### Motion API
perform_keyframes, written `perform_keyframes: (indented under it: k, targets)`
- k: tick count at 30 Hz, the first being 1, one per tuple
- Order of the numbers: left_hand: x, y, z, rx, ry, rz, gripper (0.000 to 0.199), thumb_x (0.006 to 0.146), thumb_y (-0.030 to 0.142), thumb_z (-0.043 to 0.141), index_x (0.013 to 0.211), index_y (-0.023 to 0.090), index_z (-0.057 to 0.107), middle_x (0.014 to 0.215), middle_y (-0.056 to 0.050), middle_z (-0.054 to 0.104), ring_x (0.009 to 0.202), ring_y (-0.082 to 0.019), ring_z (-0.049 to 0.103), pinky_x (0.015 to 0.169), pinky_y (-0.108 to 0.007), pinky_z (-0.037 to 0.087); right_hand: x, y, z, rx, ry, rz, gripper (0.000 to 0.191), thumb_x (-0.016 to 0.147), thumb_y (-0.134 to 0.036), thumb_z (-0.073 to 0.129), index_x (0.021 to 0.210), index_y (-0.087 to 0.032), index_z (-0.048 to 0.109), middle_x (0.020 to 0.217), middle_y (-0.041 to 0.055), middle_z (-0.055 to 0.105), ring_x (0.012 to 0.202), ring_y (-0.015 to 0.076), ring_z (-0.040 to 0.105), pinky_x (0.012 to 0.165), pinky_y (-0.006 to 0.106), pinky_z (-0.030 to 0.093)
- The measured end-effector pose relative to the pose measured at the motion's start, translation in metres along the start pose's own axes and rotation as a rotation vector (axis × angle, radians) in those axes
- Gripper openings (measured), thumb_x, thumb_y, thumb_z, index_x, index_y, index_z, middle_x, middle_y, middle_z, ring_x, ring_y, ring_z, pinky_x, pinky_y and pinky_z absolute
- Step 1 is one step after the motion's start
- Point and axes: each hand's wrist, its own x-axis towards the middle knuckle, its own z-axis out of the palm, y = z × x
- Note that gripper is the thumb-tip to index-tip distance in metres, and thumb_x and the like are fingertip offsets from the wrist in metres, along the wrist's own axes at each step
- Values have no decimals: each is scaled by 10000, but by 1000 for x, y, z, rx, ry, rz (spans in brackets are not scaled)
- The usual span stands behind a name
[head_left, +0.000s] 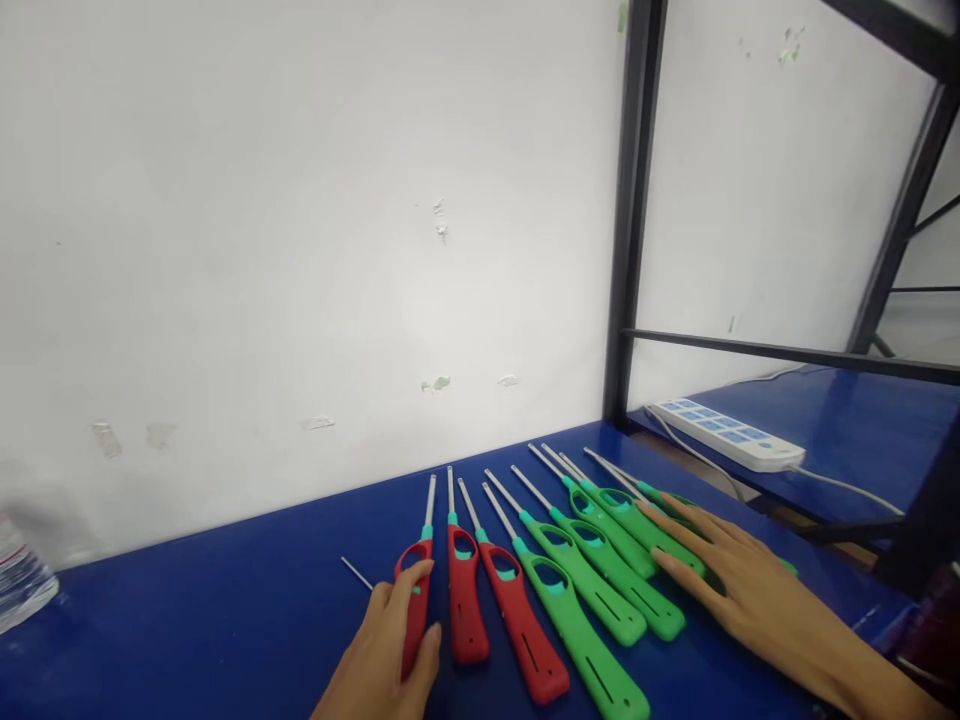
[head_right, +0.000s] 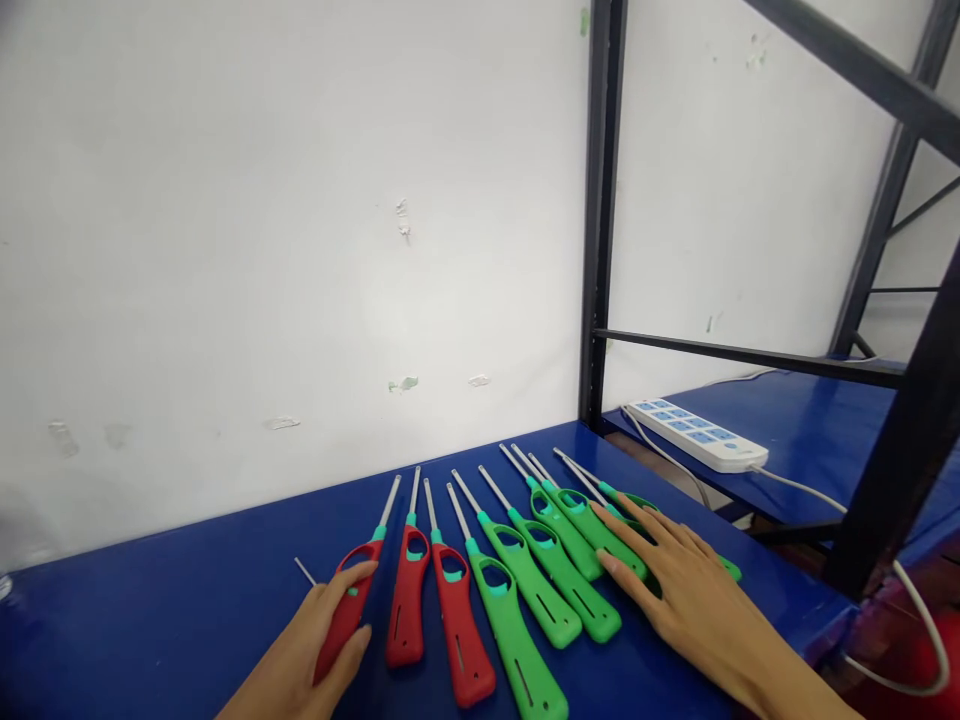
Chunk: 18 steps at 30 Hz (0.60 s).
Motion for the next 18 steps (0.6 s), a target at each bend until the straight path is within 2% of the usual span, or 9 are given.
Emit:
perform_keyframes:
  k: [3,6,8,10,12,14,16,18]
  targets:
    - [20,16,-4,100,-41,-13,584,1070,406,302,1562,141,473,1458,-187,651,1374,-286,648,1145,-463,531,-2,-8,4,-31,26,15,670,1055,-731,310,1631,-422,462,1674,-11,490,1580,357,410,1259,664,367]
    - [32,24,-3,249,-66,16,608,1089,377,230,1581,109,465,1432,-232,670,1201,-336,744,996,-520,606,-2,-12,5,-44,76,38,603,1061,-694,345,1595,-464,504,1605,-11,585,1547,365,464,1236,675,390]
    - [33,27,-4,344,-86,87,563,1067,313,279,1530,151,556,1504,-223,634,1175,-352,746,945,-515,616,-2,-13,6,-49,89,44,595,1059,-693,348,1582,-469,522,1596,-8,596,1549,365,461,1240,665,389]
    - [32,29,-7,418,-95,153,515,1033,270,359,1456,201,645,1550,-192,608,1227,-366,710,947,-503,607,-2,-13,7,-60,85,47,606,1062,-701,331,1591,-467,509,1606,2,587,1554,371,451,1244,664,381]
    - [31,33,-9,473,-81,165,499,1046,280,356,1408,201,690,1469,-215,656,1189,-386,709,912,-523,610,-2,-15,8,-85,87,53,615,1066,-705,311,1603,-465,491,1624,22,566,1553,387,447,1237,671,382]
    - [29,38,-10,512,-39,138,561,1090,329,271,1417,130,680,1325,-278,690,1121,-418,715,875,-578,606,-2,-19,8,-115,78,57,626,1066,-703,306,1610,-451,486,1642,54,545,1556,415,434,1228,680,381]
    - [27,41,-7,527,-19,155,623,1108,440,265,1514,107,600,1360,-313,648,1232,-476,658,951,-669,557,-1,-25,7,-133,58,58,639,1063,-696,313,1604,-420,511,1647,95,536,1560,448,414,1221,694,372]
    - [25,42,-2,511,-71,256,719,1048,647,431,1636,235,464,1591,-279,508,1461,-541,475,1091,-750,448,0,-30,5,-136,36,60,655,1053,-704,329,1587,-394,548,1645,127,533,1557,477,404,1213,716,362]
